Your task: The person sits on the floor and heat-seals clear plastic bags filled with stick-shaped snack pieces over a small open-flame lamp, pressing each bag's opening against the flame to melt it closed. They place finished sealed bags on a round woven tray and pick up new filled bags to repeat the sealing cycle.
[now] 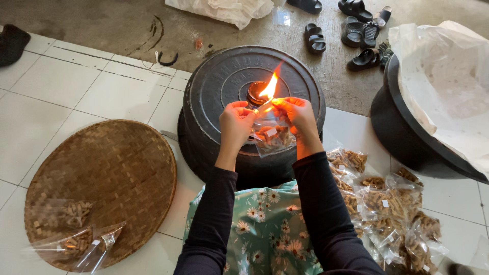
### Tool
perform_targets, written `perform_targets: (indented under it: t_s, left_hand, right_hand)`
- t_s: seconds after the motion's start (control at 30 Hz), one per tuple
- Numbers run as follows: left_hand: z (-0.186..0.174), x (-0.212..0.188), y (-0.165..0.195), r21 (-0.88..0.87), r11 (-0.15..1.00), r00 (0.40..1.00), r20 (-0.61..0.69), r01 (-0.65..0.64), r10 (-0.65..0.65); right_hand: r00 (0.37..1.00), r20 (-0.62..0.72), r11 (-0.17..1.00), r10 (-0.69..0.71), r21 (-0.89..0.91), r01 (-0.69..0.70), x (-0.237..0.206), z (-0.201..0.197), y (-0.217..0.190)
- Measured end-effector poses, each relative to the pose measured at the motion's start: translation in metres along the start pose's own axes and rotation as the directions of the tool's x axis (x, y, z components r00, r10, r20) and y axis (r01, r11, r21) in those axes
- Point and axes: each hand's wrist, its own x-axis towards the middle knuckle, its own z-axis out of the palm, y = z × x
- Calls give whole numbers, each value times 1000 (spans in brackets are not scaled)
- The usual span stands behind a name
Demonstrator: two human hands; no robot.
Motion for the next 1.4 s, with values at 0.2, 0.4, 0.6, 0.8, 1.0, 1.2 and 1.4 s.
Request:
perform_targets:
  t_s: [0.2,0.4,0.6,0.8,1.0,1.2,1.4]
  left_hand:
    - [0,2,-3,103,984,988,-42,-146,151]
    - [-1,2,-1,118,978,983,-47,-171,178]
    - [1,1,6,30,998,998,-43,-48,50]
    - [3,1,1,68,982,983,-54,-174,177]
    - [3,-4,7,152,966,973,-66,-207,219]
    - [2,-5,10,102,985,989,-39,-136,141]
    - [1,-2,1,75,990,992,-35,-122,125]
  right_hand:
    - [999,-34,997,-7,-75,5,1,-3,0]
    - [999,-51,999,-11,-38,9,3,-6,-2]
    - [997,-66,990,-38,-139,29,5,-8,-3]
    - [995,-97,1000,11,-15,-12,11,-13,2]
    - [995,-102,997,19,76,-12,24,-22,12]
    - [996,-87,996,4,86,4,27,-25,17]
    - [992,-125,995,31,100,-19,24,-19,11]
